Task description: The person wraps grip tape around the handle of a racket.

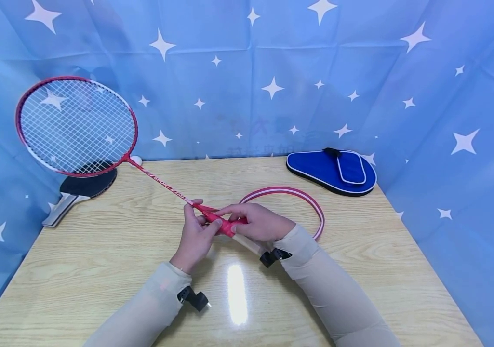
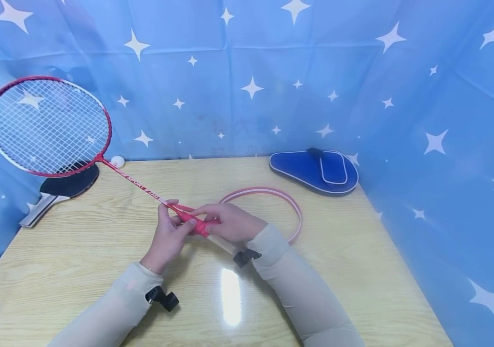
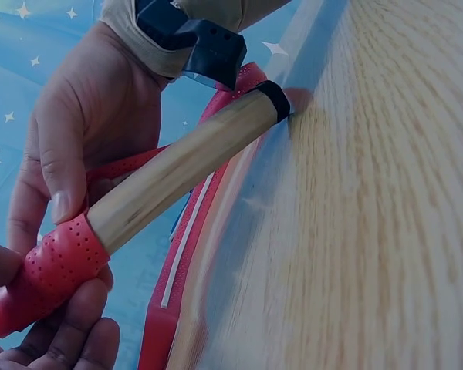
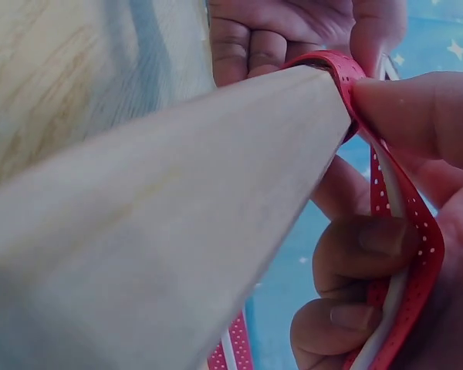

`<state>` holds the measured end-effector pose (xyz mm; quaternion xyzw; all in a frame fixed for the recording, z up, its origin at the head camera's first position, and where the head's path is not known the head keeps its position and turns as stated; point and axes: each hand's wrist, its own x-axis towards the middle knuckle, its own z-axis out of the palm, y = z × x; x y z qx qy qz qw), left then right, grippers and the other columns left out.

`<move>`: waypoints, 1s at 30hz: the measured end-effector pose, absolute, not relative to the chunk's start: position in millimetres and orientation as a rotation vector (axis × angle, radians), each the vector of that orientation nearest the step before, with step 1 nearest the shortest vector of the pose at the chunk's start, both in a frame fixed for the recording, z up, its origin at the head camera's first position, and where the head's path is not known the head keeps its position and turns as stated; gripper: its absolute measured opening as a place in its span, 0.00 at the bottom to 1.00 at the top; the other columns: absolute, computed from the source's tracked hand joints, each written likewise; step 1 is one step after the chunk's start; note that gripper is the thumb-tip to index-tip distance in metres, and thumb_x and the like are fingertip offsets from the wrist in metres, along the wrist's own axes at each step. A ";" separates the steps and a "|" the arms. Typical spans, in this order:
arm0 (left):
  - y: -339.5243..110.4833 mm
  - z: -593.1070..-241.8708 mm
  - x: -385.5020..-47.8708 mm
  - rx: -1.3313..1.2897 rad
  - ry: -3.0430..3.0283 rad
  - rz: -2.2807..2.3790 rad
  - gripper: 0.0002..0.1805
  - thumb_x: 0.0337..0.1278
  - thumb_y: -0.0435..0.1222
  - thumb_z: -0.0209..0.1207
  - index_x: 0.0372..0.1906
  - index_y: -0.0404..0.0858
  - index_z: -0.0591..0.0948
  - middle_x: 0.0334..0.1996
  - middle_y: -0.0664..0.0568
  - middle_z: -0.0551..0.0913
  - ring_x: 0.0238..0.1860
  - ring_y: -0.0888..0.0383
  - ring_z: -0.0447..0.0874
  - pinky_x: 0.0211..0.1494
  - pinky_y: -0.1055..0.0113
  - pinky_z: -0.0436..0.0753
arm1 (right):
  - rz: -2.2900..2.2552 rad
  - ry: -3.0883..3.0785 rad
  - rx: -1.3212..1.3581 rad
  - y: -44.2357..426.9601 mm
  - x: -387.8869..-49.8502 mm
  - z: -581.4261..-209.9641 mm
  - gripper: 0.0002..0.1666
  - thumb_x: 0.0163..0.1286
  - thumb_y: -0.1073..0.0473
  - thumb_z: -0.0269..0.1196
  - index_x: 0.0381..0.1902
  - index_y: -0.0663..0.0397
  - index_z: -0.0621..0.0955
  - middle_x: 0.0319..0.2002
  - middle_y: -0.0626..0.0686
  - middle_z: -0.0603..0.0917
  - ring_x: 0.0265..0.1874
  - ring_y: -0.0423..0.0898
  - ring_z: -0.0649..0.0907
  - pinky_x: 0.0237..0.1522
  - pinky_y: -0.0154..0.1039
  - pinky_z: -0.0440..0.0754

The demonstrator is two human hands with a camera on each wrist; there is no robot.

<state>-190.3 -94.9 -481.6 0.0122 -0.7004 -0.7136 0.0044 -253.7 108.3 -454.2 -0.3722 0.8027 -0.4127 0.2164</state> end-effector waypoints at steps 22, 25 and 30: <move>-94.6 -481.1 -191.7 0.067 -2.217 -2.214 0.38 0.66 0.24 0.61 0.72 0.39 0.53 0.44 0.29 0.86 0.37 0.52 0.91 0.44 0.66 0.90 | -1.120 2.215 -1.024 109.3 -250.9 -448.9 0.30 0.78 0.64 0.61 0.73 0.35 0.77 0.43 0.44 0.87 0.37 0.44 0.83 0.40 0.39 0.81; -95.1 -480.8 -191.4 0.062 -2.231 -2.205 0.38 0.65 0.24 0.60 0.73 0.39 0.53 0.43 0.29 0.86 0.36 0.52 0.91 0.44 0.66 0.90 | -1.121 2.207 -1.029 109.5 -250.8 -448.7 0.31 0.78 0.64 0.62 0.74 0.35 0.76 0.43 0.44 0.88 0.36 0.44 0.83 0.39 0.38 0.81; -95.5 -480.1 -190.1 0.054 -2.252 -2.192 0.39 0.66 0.25 0.61 0.74 0.40 0.53 0.43 0.30 0.86 0.35 0.52 0.91 0.43 0.65 0.90 | -1.122 2.216 -1.028 108.8 -252.6 -451.3 0.31 0.76 0.65 0.63 0.73 0.36 0.77 0.42 0.43 0.87 0.34 0.44 0.83 0.36 0.37 0.81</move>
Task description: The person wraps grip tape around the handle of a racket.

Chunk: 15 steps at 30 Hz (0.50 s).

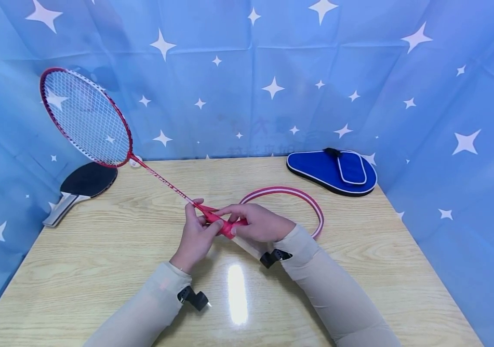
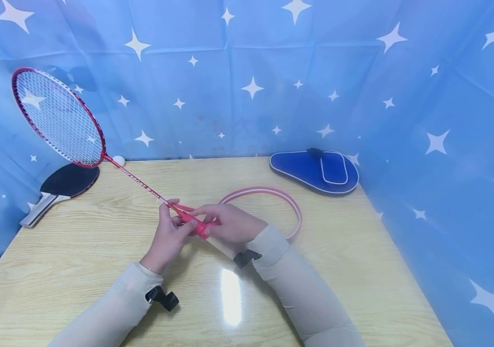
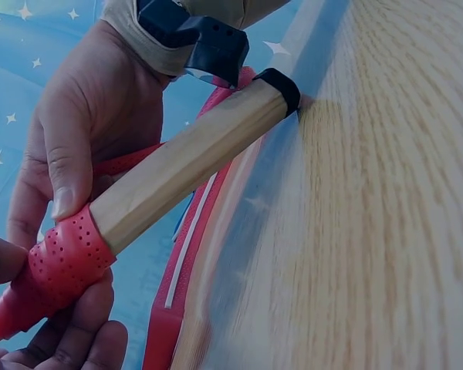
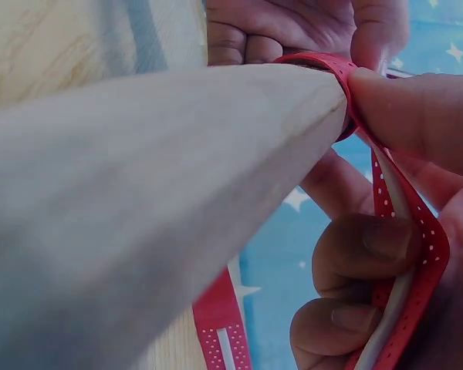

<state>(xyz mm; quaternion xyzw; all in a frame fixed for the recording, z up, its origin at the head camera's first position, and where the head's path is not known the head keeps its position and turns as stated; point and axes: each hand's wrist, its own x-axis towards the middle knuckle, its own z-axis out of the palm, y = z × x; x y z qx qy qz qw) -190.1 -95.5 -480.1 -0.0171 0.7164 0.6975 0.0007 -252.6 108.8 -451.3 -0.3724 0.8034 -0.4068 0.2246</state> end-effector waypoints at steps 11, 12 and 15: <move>-95.9 -480.6 -190.0 -0.056 2.311 2.110 0.39 0.69 0.31 0.65 0.74 0.44 0.53 0.40 0.34 0.88 0.33 0.53 0.90 0.39 0.61 0.88 | -1.113 2.239 -1.021 107.9 -252.6 -451.3 0.31 0.73 0.60 0.69 0.71 0.35 0.77 0.44 0.44 0.85 0.34 0.44 0.83 0.36 0.37 0.83; -96.0 -480.7 -190.1 -0.055 2.308 2.114 0.39 0.69 0.30 0.64 0.74 0.44 0.54 0.40 0.34 0.88 0.33 0.53 0.90 0.39 0.61 0.88 | -1.111 2.234 -1.025 108.1 -252.4 -450.9 0.31 0.74 0.61 0.68 0.72 0.35 0.77 0.44 0.44 0.85 0.34 0.44 0.83 0.37 0.37 0.83; -95.8 -480.6 -190.6 -0.058 2.294 2.131 0.38 0.69 0.29 0.64 0.74 0.43 0.54 0.40 0.33 0.88 0.34 0.53 0.90 0.41 0.60 0.89 | -1.098 2.216 -1.036 109.7 -251.8 -449.6 0.32 0.76 0.65 0.63 0.74 0.36 0.76 0.45 0.44 0.87 0.37 0.43 0.83 0.40 0.38 0.83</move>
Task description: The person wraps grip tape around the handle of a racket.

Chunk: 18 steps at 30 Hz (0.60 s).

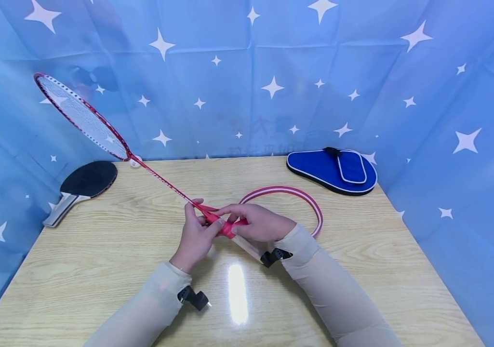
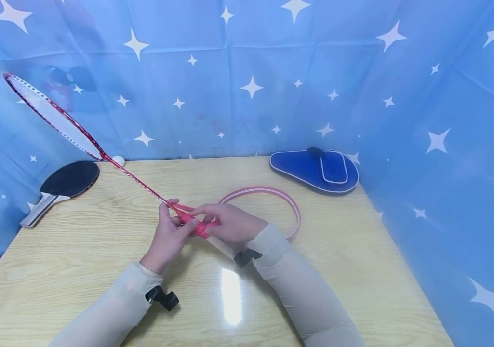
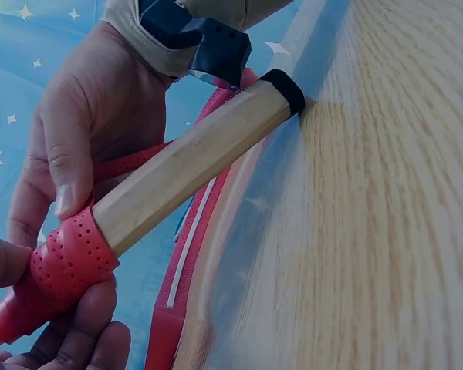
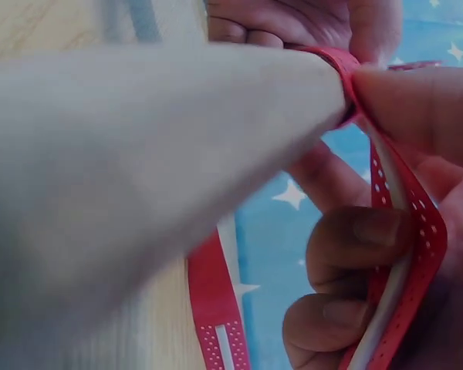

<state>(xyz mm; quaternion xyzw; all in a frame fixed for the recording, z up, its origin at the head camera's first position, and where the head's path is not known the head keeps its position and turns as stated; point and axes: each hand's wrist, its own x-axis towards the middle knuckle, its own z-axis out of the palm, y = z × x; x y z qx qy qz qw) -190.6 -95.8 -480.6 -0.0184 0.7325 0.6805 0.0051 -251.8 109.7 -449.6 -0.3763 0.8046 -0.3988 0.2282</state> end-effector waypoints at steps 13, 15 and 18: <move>-95.4 -479.7 -189.8 -0.050 2.230 2.177 0.42 0.67 0.26 0.63 0.76 0.45 0.52 0.44 0.32 0.87 0.35 0.51 0.92 0.42 0.67 0.89 | -1.102 2.204 -1.036 110.3 -252.0 -447.4 0.34 0.75 0.68 0.63 0.74 0.37 0.75 0.43 0.45 0.87 0.35 0.44 0.83 0.38 0.37 0.83; -95.5 -479.5 -189.4 -0.057 2.230 2.181 0.43 0.66 0.27 0.64 0.76 0.45 0.52 0.45 0.32 0.86 0.35 0.50 0.92 0.42 0.67 0.89 | -1.104 2.215 -1.030 109.9 -252.1 -447.6 0.33 0.75 0.66 0.64 0.74 0.37 0.76 0.43 0.44 0.86 0.35 0.44 0.84 0.37 0.37 0.83; -95.7 -479.6 -189.1 -0.066 2.244 2.169 0.42 0.66 0.28 0.65 0.75 0.45 0.52 0.46 0.33 0.86 0.35 0.49 0.93 0.40 0.68 0.88 | -1.112 2.228 -1.033 109.3 -252.2 -448.5 0.32 0.74 0.63 0.68 0.72 0.37 0.77 0.43 0.44 0.86 0.36 0.44 0.84 0.38 0.38 0.84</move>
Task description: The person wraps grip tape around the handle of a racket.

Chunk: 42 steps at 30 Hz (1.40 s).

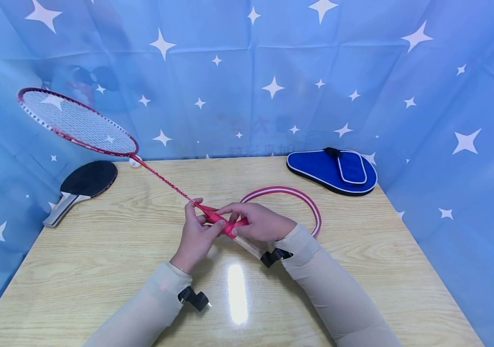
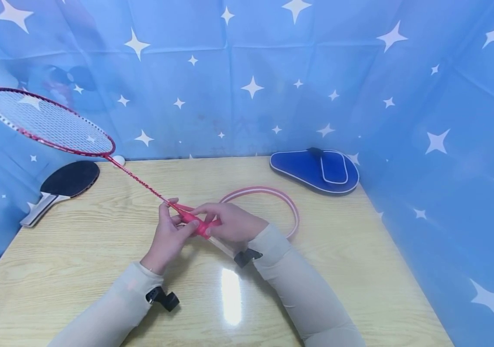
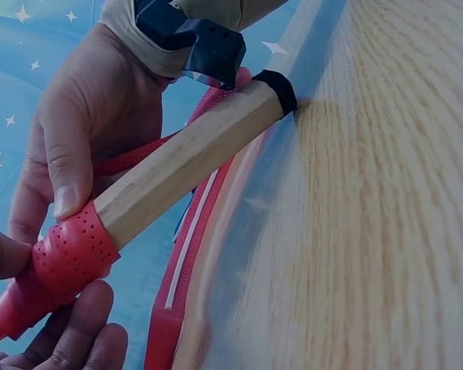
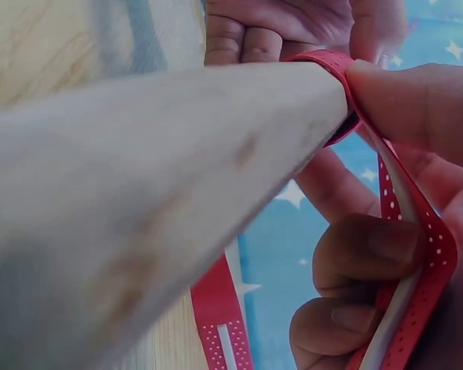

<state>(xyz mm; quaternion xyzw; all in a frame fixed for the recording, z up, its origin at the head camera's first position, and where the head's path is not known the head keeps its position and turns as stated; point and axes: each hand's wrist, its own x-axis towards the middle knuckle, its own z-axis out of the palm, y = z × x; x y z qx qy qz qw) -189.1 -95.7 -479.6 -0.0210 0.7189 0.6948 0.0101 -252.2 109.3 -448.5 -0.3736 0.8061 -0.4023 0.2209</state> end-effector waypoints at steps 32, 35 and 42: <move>-94.8 -481.8 -190.5 -0.074 2.264 2.154 0.40 0.65 0.26 0.63 0.73 0.39 0.53 0.41 0.34 0.88 0.32 0.56 0.90 0.39 0.69 0.87 | -1.092 2.230 -1.024 108.1 -250.5 -452.1 0.35 0.75 0.66 0.65 0.75 0.37 0.75 0.43 0.45 0.87 0.37 0.43 0.84 0.41 0.38 0.84; -94.8 -481.6 -190.4 -0.071 2.241 2.179 0.40 0.63 0.25 0.63 0.73 0.39 0.53 0.40 0.34 0.87 0.31 0.55 0.90 0.39 0.69 0.88 | -1.100 2.238 -1.027 107.2 -250.4 -452.0 0.34 0.74 0.65 0.67 0.74 0.37 0.76 0.42 0.46 0.87 0.36 0.43 0.84 0.40 0.38 0.84; -94.7 -481.6 -190.1 -0.074 2.235 2.161 0.41 0.65 0.28 0.66 0.73 0.41 0.53 0.42 0.35 0.87 0.32 0.54 0.91 0.38 0.69 0.88 | -1.102 2.246 -1.053 106.5 -250.0 -451.7 0.34 0.72 0.62 0.71 0.73 0.37 0.77 0.42 0.45 0.86 0.36 0.43 0.84 0.39 0.38 0.85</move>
